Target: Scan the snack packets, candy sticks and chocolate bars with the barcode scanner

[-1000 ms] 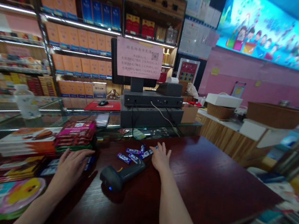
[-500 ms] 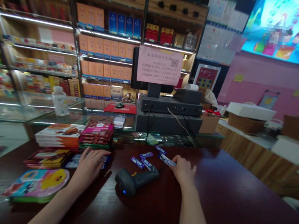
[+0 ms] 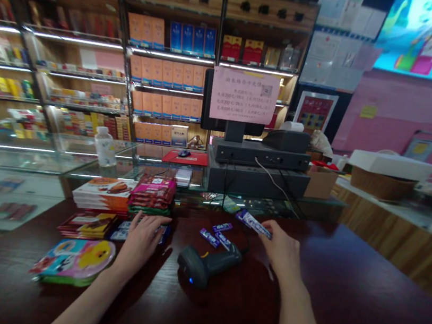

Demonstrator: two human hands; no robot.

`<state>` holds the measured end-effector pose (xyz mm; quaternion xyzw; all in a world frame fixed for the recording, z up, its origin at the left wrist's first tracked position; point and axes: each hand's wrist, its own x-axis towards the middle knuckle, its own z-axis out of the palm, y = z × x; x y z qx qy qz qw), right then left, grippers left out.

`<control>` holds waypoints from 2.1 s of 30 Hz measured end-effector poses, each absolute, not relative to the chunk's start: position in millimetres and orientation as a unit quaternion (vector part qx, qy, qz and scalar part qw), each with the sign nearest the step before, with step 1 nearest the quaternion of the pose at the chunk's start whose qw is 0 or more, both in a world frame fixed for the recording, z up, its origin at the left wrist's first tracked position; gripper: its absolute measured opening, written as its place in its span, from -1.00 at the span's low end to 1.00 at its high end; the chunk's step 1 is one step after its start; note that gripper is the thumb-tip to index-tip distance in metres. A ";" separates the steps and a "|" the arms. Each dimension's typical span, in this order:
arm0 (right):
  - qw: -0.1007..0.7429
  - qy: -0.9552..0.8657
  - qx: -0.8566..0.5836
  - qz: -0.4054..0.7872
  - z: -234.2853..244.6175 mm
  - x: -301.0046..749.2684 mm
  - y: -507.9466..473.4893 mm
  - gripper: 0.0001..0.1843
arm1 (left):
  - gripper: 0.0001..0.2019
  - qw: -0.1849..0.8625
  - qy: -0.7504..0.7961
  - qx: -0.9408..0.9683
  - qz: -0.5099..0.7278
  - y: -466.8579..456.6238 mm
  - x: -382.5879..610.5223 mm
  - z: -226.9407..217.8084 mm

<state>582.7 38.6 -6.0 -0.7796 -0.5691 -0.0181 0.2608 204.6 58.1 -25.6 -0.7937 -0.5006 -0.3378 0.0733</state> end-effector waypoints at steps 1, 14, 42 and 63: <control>0.263 -0.586 -0.766 -0.018 -5.8 578.4 40.1 -0.81 | -0.68 0.074 -0.500 -0.794 -0.338 58.4 204.3 -25.8; 0.310 -0.720 -0.616 -0.078 -15.8 536.8 50.0 -0.81 | -0.63 0.086 -0.500 -0.786 -0.355 60.3 206.8 -27.6; 0.366 -0.822 -0.427 -0.094 -17.4 465.6 42.5 -0.70 | -0.63 0.089 -0.403 -0.833 -0.369 56.6 221.7 -19.0; 0.415 -0.776 -0.455 -0.136 -19.4 496.4 47.2 -0.57 | -0.69 0.128 -0.429 -0.792 -0.414 62.3 200.7 -22.1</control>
